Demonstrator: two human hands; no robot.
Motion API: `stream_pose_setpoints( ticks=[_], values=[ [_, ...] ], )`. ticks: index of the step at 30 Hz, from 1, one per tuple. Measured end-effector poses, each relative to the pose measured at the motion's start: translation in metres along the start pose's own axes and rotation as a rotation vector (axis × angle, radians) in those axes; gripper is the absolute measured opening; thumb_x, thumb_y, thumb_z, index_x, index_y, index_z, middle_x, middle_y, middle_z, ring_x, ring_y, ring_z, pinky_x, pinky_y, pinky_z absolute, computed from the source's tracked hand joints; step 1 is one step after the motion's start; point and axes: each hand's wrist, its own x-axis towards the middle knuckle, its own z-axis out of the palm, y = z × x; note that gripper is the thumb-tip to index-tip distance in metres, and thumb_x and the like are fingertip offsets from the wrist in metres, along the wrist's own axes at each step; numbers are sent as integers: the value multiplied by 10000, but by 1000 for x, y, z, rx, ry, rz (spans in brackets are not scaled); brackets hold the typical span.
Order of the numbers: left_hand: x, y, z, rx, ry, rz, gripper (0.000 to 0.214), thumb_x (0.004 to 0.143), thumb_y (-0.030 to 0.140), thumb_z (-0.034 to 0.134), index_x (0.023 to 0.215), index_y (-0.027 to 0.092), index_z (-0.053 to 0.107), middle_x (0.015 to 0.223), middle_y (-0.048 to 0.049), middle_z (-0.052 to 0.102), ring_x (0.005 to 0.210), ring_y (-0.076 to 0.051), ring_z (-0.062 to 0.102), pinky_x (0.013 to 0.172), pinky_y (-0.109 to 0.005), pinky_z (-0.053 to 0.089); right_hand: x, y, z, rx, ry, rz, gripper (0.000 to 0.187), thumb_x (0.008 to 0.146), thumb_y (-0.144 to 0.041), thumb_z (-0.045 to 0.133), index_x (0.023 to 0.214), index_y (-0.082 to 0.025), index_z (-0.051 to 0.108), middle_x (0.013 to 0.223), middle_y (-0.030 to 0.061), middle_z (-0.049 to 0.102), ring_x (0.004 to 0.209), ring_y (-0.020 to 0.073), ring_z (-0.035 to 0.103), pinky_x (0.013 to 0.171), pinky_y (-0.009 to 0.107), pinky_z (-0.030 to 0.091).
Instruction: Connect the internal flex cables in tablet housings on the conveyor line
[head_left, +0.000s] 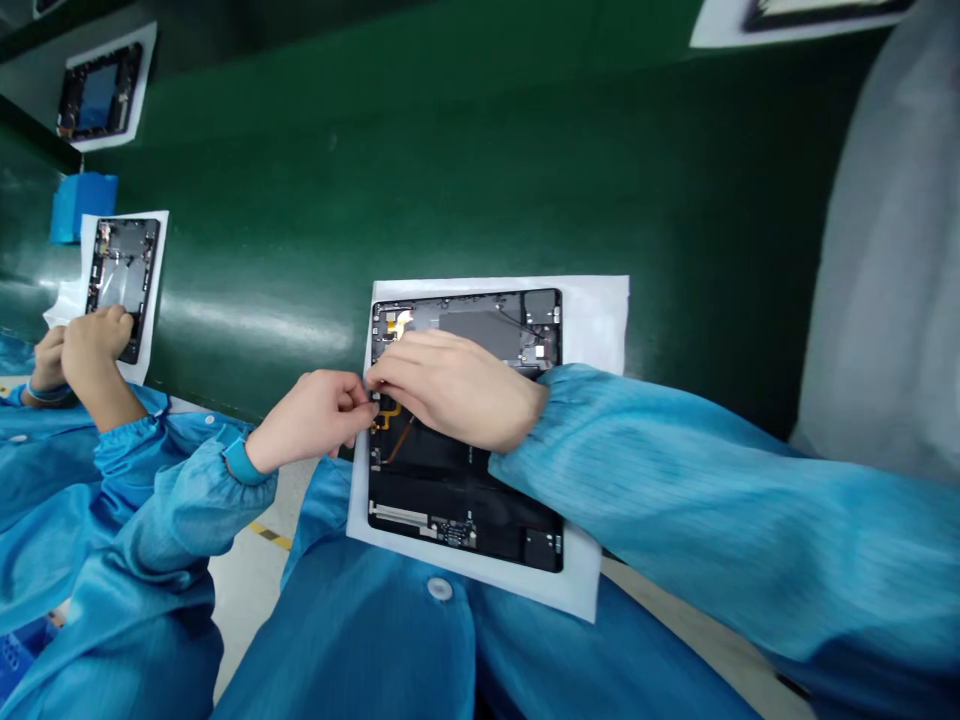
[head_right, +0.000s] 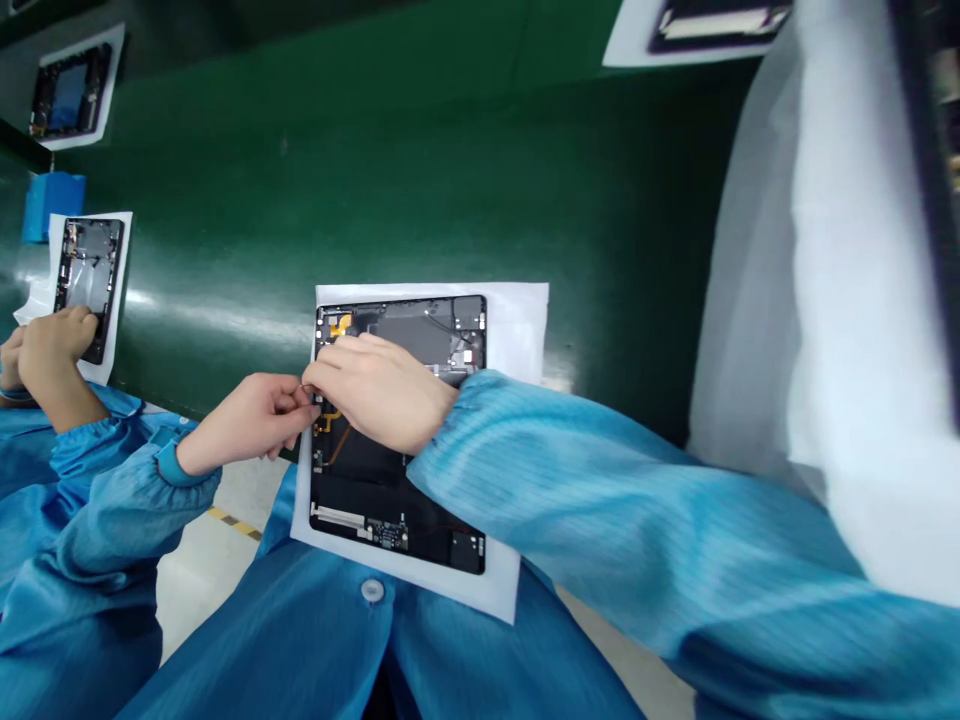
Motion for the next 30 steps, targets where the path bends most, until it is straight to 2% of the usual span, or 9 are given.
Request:
stream_pose_setpoints(
  ticks=[5, 10, 14, 19, 26, 30],
  values=[
    [7, 3, 0, -17, -60, -53, 141, 821, 193, 531, 688, 190, 486, 474, 67, 567, 342, -78, 513, 388, -175, 396, 0, 0, 1, 17, 9, 26, 243, 984, -179, 436, 964, -199, 678, 938, 69, 687, 884, 208, 558, 797, 333, 390],
    [11, 8, -3, 7, -85, -129, 126, 756, 152, 538, 640, 185, 501, 449, 66, 546, 331, -87, 510, 351, -172, 378, 1, 5, 1, 45, 118, 58, 208, 963, -180, 476, 929, -194, 681, 910, 81, 696, 897, 225, 567, 799, 342, 416],
    [11, 8, -4, 34, -53, -73, 131, 781, 187, 551, 653, 182, 524, 476, 63, 561, 345, -85, 523, 348, -169, 383, 2, 9, 2, 136, 196, 81, 172, 938, -154, 504, 883, -184, 663, 866, 72, 700, 842, 210, 580, 793, 331, 456],
    [13, 3, -3, 0, 54, -23, 183, 857, 256, 549, 693, 180, 521, 495, 63, 563, 335, -64, 499, 348, -160, 354, 4, 9, 2, 173, 195, 129, 163, 928, -173, 517, 863, -211, 662, 872, 60, 704, 845, 211, 597, 799, 347, 476],
    [16, 1, -4, -55, -2, -12, 200, 883, 260, 563, 708, 182, 504, 508, 52, 583, 331, -59, 491, 340, -160, 347, 6, 9, 1, 209, 218, 175, 148, 904, -146, 538, 842, -212, 655, 858, 46, 698, 842, 197, 610, 794, 325, 474],
    [18, 2, -3, -51, 25, -45, 209, 868, 245, 567, 683, 182, 495, 479, 60, 563, 324, -58, 484, 346, -158, 355, 7, 9, 0, 222, 211, 173, 146, 905, -143, 537, 848, -210, 654, 878, 46, 707, 854, 197, 610, 806, 325, 470]
  ],
)
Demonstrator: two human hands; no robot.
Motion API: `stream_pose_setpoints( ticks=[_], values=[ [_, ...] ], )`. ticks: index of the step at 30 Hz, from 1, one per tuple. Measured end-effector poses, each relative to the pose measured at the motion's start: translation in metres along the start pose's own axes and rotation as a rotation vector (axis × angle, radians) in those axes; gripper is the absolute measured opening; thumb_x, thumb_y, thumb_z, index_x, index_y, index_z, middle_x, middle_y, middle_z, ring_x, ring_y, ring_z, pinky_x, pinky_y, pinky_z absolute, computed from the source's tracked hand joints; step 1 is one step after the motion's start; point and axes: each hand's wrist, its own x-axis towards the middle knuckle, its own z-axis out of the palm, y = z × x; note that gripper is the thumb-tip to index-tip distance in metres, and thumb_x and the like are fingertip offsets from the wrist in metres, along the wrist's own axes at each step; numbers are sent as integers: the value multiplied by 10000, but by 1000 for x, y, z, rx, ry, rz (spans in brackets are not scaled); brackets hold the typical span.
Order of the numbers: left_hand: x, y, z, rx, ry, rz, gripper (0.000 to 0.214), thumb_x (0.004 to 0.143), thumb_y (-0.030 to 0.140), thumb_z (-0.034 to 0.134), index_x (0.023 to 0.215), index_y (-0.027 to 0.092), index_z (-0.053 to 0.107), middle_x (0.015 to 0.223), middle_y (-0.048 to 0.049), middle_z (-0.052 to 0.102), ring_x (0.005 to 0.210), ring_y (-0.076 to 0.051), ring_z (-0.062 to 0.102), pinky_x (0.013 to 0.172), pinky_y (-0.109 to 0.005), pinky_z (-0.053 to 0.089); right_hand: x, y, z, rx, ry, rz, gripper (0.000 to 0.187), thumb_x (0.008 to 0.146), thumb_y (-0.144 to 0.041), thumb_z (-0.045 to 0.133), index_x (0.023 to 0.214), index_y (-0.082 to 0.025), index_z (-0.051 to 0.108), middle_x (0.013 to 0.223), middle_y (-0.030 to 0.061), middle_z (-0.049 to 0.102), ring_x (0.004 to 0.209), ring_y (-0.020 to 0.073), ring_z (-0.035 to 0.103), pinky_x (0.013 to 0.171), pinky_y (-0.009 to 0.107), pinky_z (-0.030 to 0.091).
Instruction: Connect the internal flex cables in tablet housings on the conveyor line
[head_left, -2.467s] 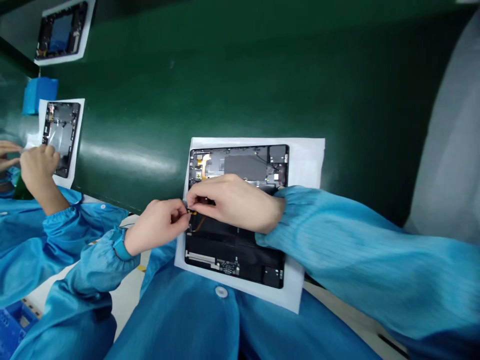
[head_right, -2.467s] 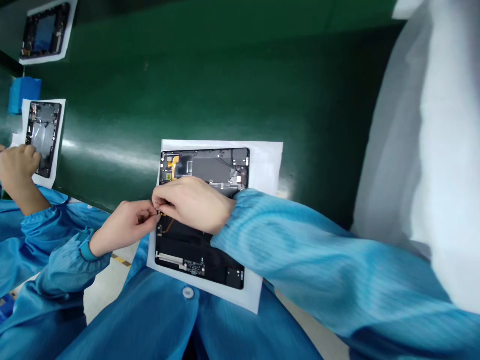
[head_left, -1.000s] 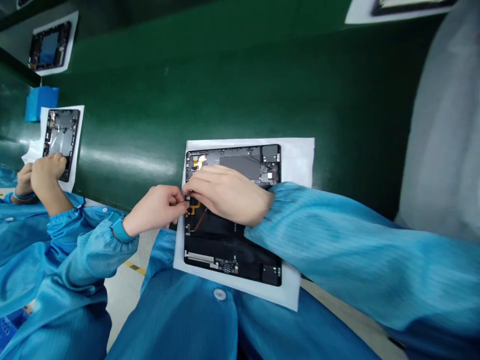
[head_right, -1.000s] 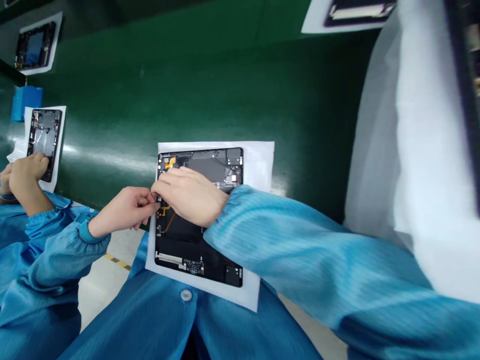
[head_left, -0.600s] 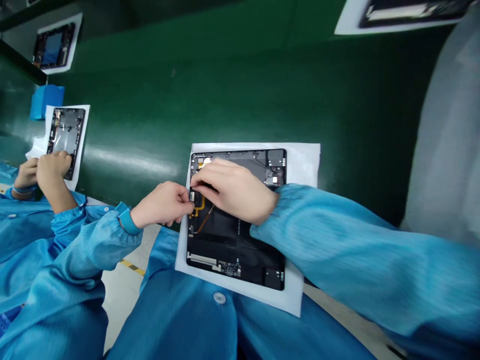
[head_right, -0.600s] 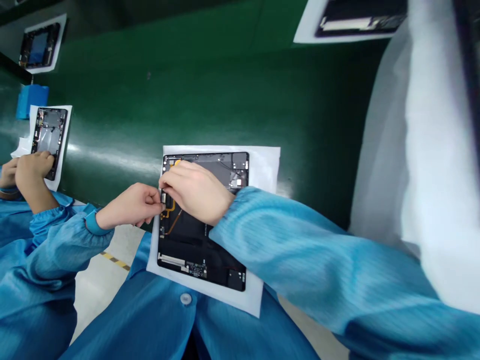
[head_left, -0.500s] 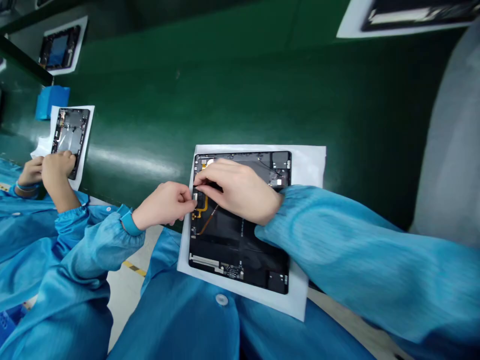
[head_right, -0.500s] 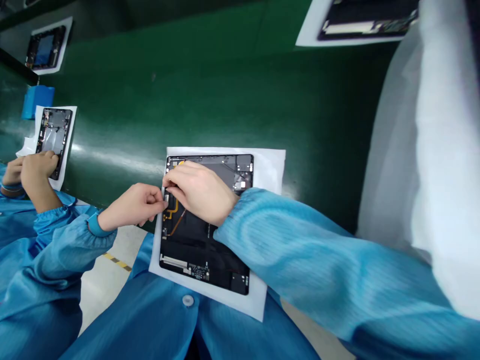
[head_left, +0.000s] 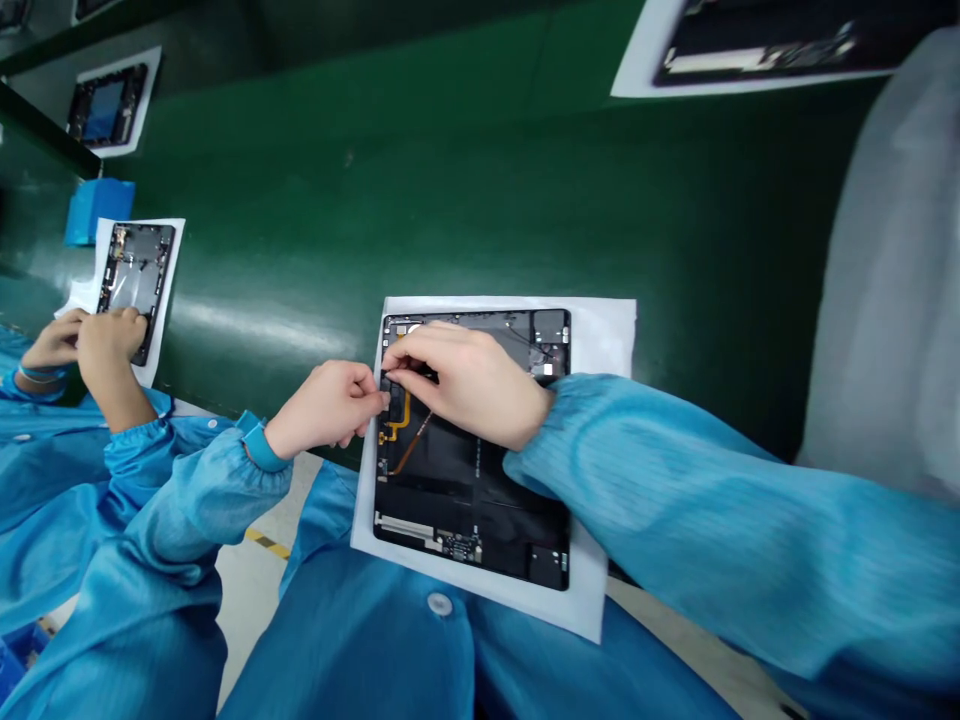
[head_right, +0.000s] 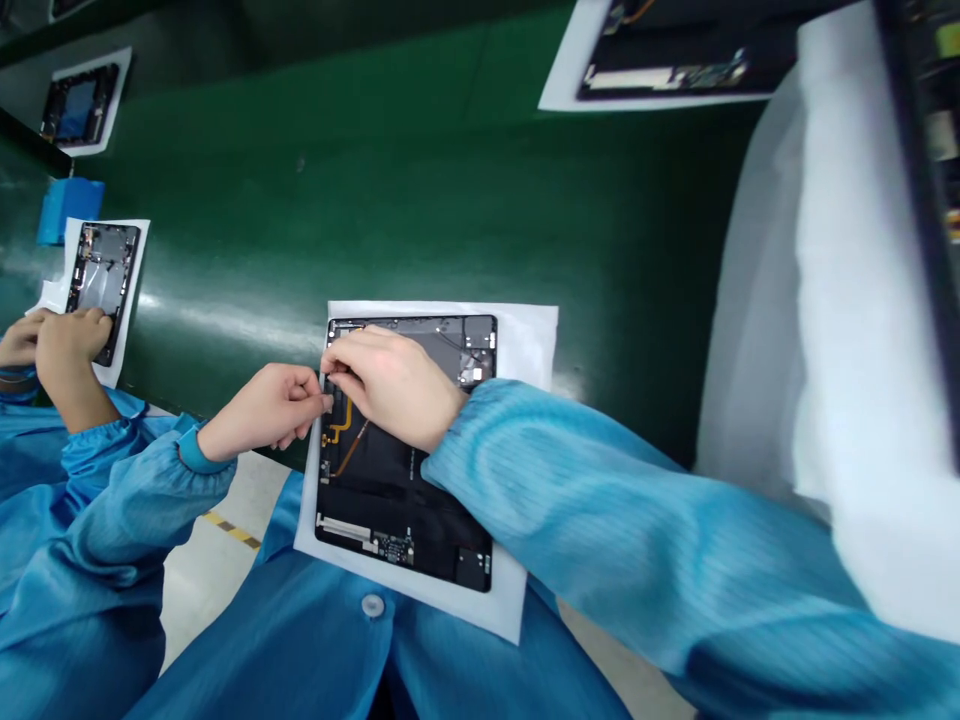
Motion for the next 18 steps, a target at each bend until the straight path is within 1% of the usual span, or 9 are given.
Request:
stream_pose_setpoints(
  ticks=[3, 6, 11, 14, 18],
  values=[
    [2, 2, 1, 21, 20, -15, 185, 832, 194, 572, 665, 181, 494, 464, 65, 556, 320, -59, 481, 347, -157, 356, 1, 0, -1, 3, 3, 22, 125, 900, -159, 554, 854, -210, 659, 874, 42, 710, 835, 191, 618, 793, 320, 473],
    [4, 3, 1, 24, 34, 5, 171, 819, 166, 561, 660, 178, 499, 462, 67, 555, 319, -56, 480, 353, -153, 358, 1, 0, -1, 5, 6, 47, 106, 889, -159, 566, 864, -201, 661, 869, 42, 715, 798, 182, 623, 769, 312, 474],
    [3, 2, 0, 7, 92, 33, 186, 839, 175, 554, 663, 178, 491, 467, 73, 547, 316, -45, 463, 354, -146, 343, 3, -1, -2, 4, 6, 53, 114, 878, -148, 558, 850, -195, 657, 843, 41, 710, 782, 178, 619, 758, 305, 465],
    [3, 2, 0, 9, 86, 61, 192, 856, 181, 547, 674, 176, 488, 470, 81, 542, 324, -36, 462, 381, -141, 343, 3, -1, -2, -2, 7, 47, 132, 873, -143, 541, 833, -198, 655, 827, 39, 702, 780, 176, 614, 758, 302, 463],
    [5, 1, 0, -5, 96, 68, 192, 857, 184, 523, 671, 187, 473, 467, 86, 525, 321, -48, 454, 381, -163, 324, 4, 1, -2, -5, 15, 26, 154, 855, -124, 528, 837, -200, 660, 827, 38, 702, 787, 175, 619, 762, 298, 468]
  ],
)
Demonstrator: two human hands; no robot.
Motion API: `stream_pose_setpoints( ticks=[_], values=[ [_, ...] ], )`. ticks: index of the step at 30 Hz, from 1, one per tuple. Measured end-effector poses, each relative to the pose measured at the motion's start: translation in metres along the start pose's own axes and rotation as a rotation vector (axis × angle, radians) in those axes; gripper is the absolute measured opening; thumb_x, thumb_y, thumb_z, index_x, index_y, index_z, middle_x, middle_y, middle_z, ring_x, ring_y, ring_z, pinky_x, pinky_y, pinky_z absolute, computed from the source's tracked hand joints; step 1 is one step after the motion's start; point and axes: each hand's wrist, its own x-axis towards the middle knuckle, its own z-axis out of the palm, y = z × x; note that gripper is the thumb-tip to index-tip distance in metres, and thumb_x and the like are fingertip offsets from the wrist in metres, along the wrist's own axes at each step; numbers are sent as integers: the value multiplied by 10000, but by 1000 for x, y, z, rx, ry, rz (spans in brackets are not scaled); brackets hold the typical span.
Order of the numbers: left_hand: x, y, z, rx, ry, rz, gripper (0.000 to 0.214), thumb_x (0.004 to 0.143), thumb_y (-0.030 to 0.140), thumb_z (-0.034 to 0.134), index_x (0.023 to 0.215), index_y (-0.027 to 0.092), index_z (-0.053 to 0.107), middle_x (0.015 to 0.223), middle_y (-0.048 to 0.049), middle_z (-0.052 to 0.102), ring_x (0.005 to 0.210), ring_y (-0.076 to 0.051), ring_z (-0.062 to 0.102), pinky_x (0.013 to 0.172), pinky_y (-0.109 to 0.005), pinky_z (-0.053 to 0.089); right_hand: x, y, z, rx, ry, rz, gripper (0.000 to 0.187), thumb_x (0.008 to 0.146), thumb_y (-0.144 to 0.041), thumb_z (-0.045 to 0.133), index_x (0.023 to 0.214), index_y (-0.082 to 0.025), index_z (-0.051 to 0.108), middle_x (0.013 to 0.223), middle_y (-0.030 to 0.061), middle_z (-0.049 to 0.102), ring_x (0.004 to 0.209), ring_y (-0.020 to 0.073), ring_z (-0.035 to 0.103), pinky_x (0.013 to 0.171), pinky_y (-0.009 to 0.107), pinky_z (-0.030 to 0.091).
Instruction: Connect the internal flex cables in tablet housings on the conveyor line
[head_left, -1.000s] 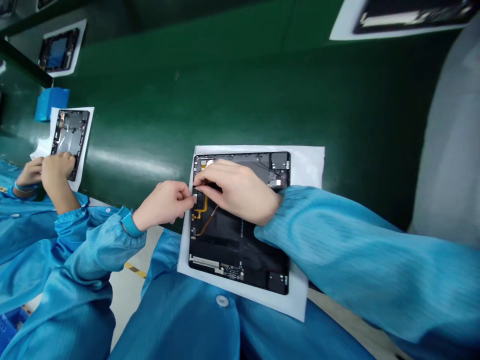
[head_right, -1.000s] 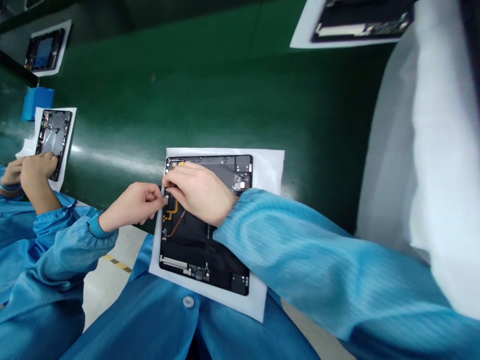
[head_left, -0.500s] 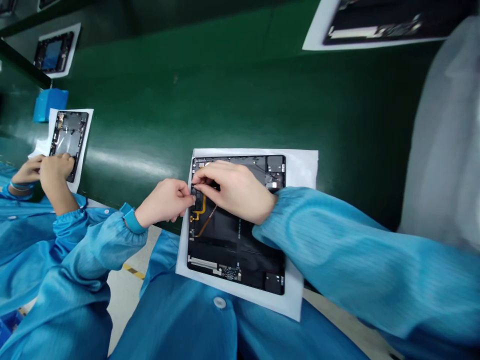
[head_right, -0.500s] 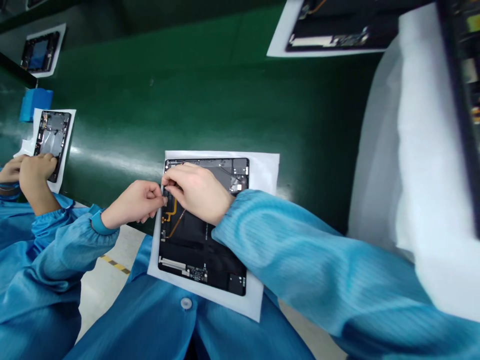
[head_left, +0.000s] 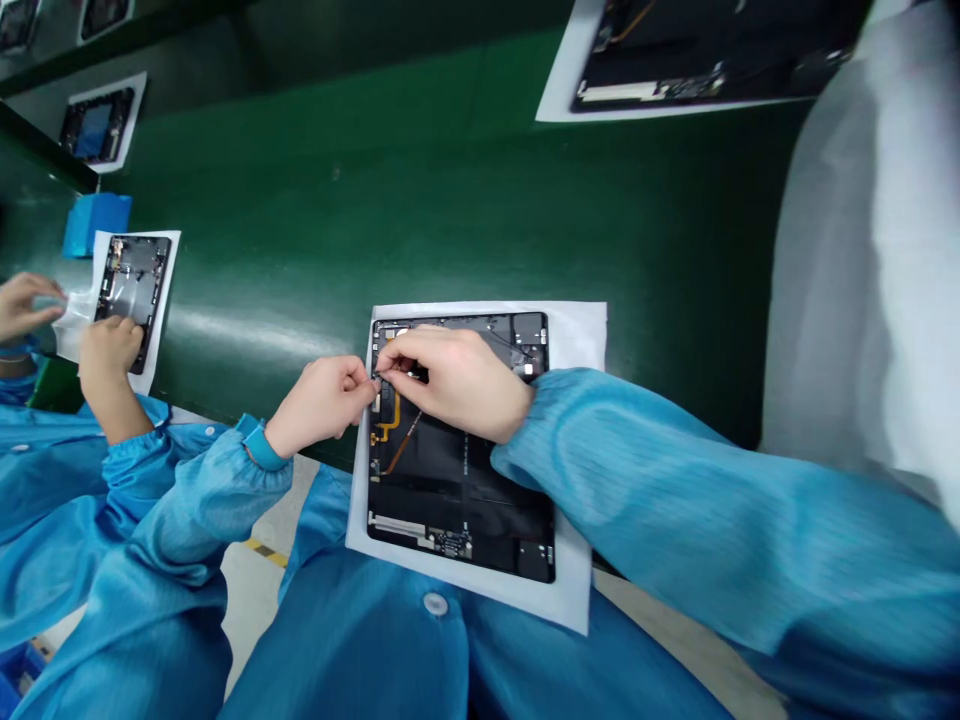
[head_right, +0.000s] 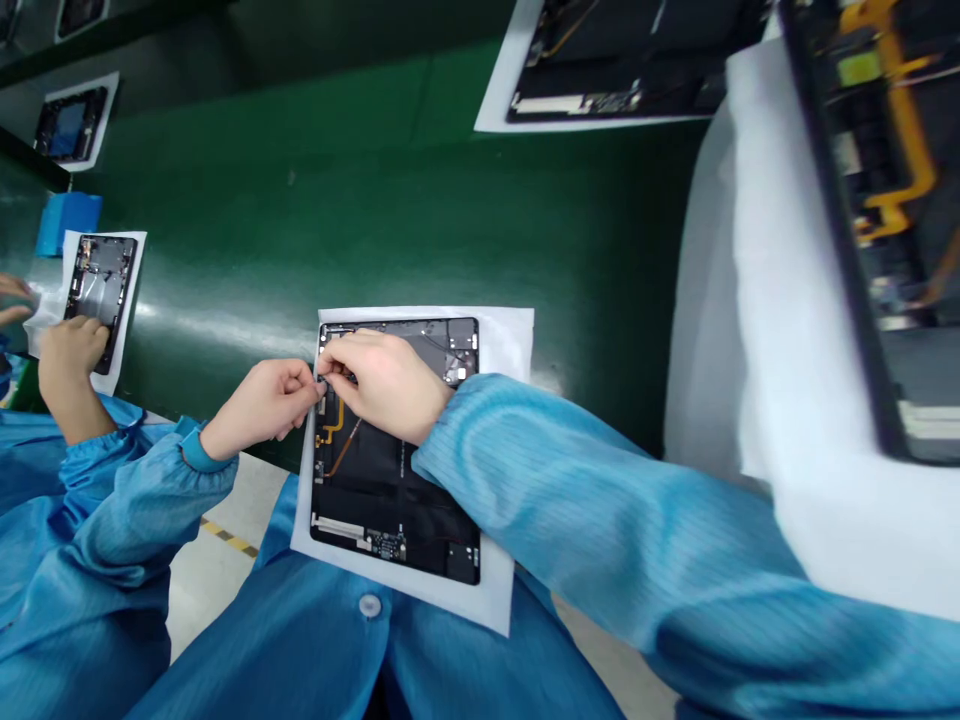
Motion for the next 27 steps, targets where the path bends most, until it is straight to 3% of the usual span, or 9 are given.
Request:
stream_pose_setpoints(
  ticks=[5, 11, 16, 20, 27],
  values=[
    [4, 7, -4, 125, 59, 44, 176, 804, 149, 535, 632, 180, 509, 482, 77, 514, 383, -64, 464, 442, -193, 320, -2, 2, -2, -96, -26, -69, 196, 884, -127, 504, 885, -181, 692, 863, 59, 710, 824, 195, 615, 790, 314, 474],
    [10, 14, -13, 387, 119, 222, 184, 796, 147, 592, 614, 166, 579, 570, 41, 564, 552, -91, 482, 590, -229, 329, -12, -14, -18, -468, -144, -166, 274, 946, -147, 465, 864, -147, 726, 886, 126, 684, 830, 245, 556, 767, 374, 437],
    [15, 19, -20, 538, 110, 343, 95, 817, 149, 646, 724, 166, 640, 686, 8, 600, 646, -124, 509, 657, -243, 349, -13, -24, -31, -589, -245, -120, 274, 921, -78, 470, 839, -132, 725, 846, 126, 673, 787, 239, 556, 731, 372, 411],
    [25, 22, -26, 607, 26, 498, 94, 820, 90, 636, 805, 157, 699, 873, -40, 659, 809, -162, 594, 737, -260, 408, -12, -25, -37, -608, -332, -67, 241, 901, -68, 507, 860, -128, 737, 854, 122, 686, 784, 238, 576, 690, 361, 386],
    [38, 25, -30, 669, -59, 647, 119, 810, 60, 644, 756, 144, 709, 824, -32, 671, 764, -148, 609, 700, -253, 431, -7, -33, -42, -675, -389, 15, 271, 938, -88, 479, 864, -118, 738, 881, 111, 695, 860, 246, 608, 711, 348, 374]
  ],
)
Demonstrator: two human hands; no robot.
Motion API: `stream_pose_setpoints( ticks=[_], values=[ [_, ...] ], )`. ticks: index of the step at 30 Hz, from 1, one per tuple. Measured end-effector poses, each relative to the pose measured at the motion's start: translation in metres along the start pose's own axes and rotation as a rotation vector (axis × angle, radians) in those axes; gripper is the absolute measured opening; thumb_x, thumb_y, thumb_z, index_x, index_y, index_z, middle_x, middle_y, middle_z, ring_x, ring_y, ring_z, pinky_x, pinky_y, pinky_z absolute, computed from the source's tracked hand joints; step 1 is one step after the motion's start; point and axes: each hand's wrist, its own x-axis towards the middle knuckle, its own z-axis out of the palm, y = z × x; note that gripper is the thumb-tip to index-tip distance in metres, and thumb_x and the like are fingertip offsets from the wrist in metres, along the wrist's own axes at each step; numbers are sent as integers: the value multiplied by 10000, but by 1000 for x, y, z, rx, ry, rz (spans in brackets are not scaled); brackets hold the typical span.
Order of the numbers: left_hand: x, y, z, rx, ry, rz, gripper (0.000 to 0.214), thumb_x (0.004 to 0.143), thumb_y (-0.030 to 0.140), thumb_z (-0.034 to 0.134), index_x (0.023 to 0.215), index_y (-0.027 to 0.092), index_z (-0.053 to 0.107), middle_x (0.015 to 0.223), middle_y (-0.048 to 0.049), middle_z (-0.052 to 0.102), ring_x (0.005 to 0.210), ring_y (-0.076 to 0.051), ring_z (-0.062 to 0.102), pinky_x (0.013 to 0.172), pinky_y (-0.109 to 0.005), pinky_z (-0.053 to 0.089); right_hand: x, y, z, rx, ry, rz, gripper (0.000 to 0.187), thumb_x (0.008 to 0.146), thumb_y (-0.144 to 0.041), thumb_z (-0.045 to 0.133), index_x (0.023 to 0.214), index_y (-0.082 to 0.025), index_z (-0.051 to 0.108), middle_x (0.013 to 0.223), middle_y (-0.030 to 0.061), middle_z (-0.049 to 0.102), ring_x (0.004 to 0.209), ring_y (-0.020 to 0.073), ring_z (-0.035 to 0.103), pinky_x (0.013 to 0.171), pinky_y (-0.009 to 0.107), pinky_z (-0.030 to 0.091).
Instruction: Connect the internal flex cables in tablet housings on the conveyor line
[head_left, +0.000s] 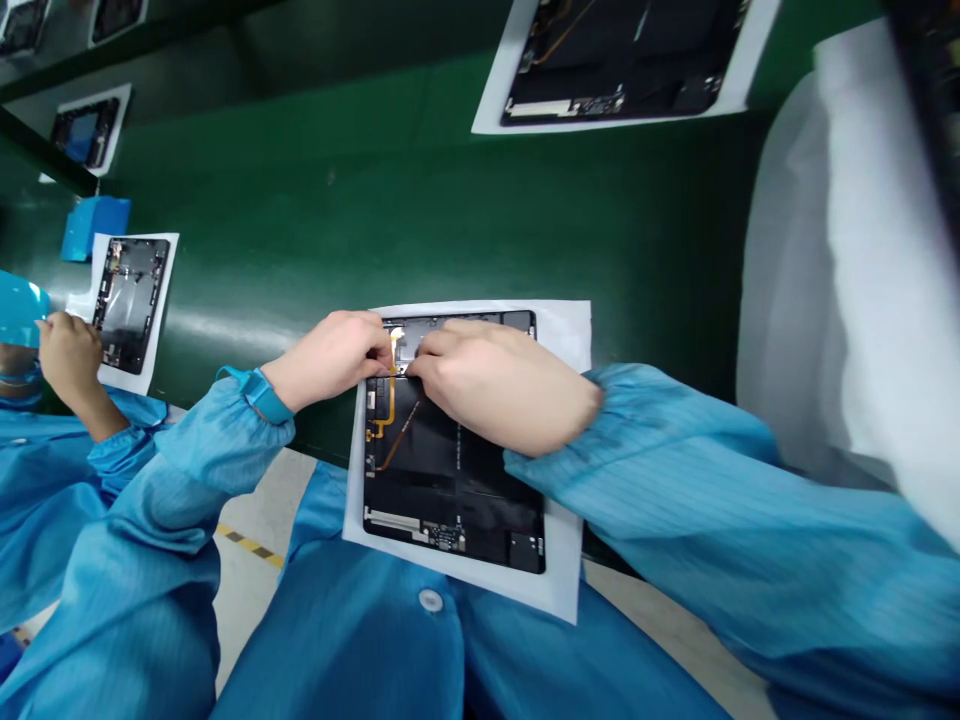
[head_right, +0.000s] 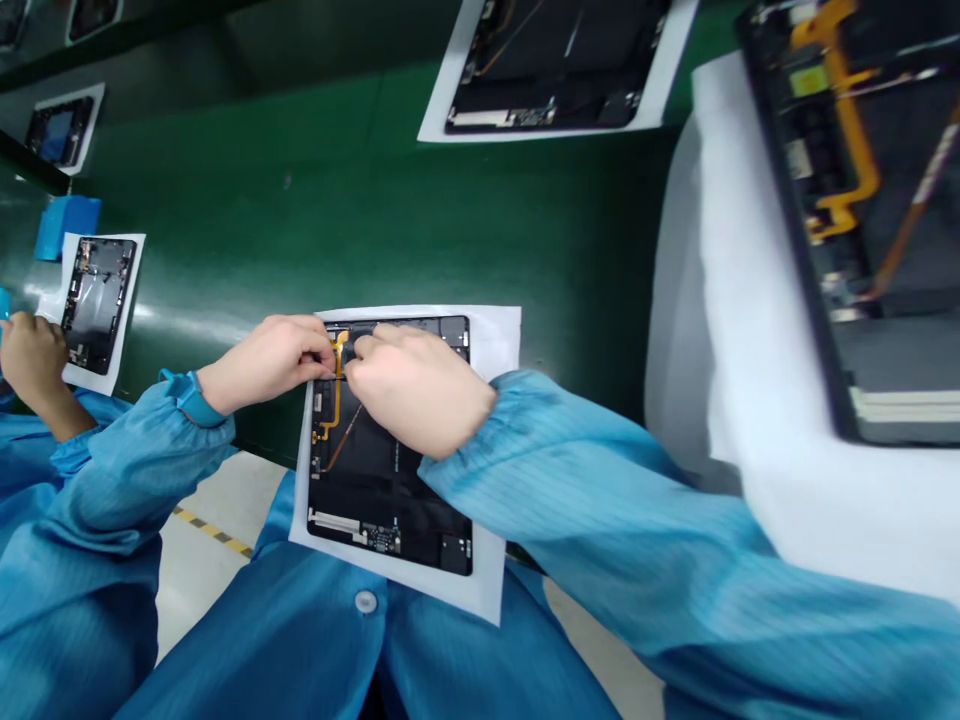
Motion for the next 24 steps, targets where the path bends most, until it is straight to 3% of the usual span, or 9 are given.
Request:
stream_pose_setpoints(
  ticks=[8, 11, 13, 14, 16, 18, 20, 24],
  values=[
    [1, 7, 11, -6, 77, -70, 125, 849, 87, 592, 766, 140, 669, 818, -37, 643, 748, -144, 579, 692, -254, 426, 0, -3, -1, -37, 19, -17, 294, 916, -61, 473, 825, -118, 746, 844, 128, 692, 841, 244, 585, 722, 348, 354],
    [-21, 20, 14, -79, 248, -205, 47, 853, 162, 647, 811, 140, 642, 837, -28, 621, 708, -122, 544, 651, -234, 405, -3, -5, -3, -58, 52, -47, 303, 911, -61, 472, 785, -134, 738, 824, 128, 687, 835, 250, 578, 715, 354, 344],
    [-50, 33, 17, -141, 323, -355, 213, 888, 302, 651, 747, 150, 607, 705, 6, 569, 610, -104, 487, 581, -225, 355, -4, -6, -3, -61, 67, -59, 303, 906, -63, 478, 756, -144, 728, 805, 124, 681, 825, 249, 577, 708, 354, 341],
    [-67, 40, 19, -174, 281, -424, 339, 921, 388, 607, 673, 160, 576, 607, 23, 518, 559, -101, 456, 552, -227, 322, -4, -6, -3, -57, 74, -61, 297, 905, -68, 484, 747, -148, 723, 800, 120, 679, 820, 246, 578, 707, 355, 343],
    [-100, 53, 28, -227, 51, -522, 525, 933, 528, 542, 546, 173, 525, 489, 22, 463, 484, -101, 430, 511, -247, 266, -4, -5, -1, -45, 95, -57, 266, 901, -87, 507, 751, -155, 716, 806, 110, 681, 817, 243, 584, 712, 355, 354],
    [-124, 65, 46, -329, -91, -608, 511, 921, 551, 539, 571, 178, 566, 538, -11, 564, 535, -130, 535, 528, -252, 302, -3, -1, 2, -27, 134, -46, 225, 899, -116, 526, 795, -159, 720, 835, 101, 693, 827, 242, 593, 727, 355, 371],
    [-134, 73, 71, -531, -108, -662, 449, 914, 550, 527, 667, 184, 606, 616, -29, 638, 583, -158, 605, 539, -247, 367, 0, 5, 4, 5, 190, -15, 212, 906, -146, 522, 867, -162, 729, 872, 92, 710, 840, 239, 602, 750, 352, 394],
    [-127, 82, 118, -1125, -31, -730, 493, 840, 665, 543, 783, 177, 570, 572, -14, 626, 502, -163, 610, 499, -251, 476, 14, 30, 7, 164, 367, 177, 237, 903, -193, 511, 999, -176, 727, 944, 67, 730, 873, 225, 621, 797, 337, 448]
  ],
)
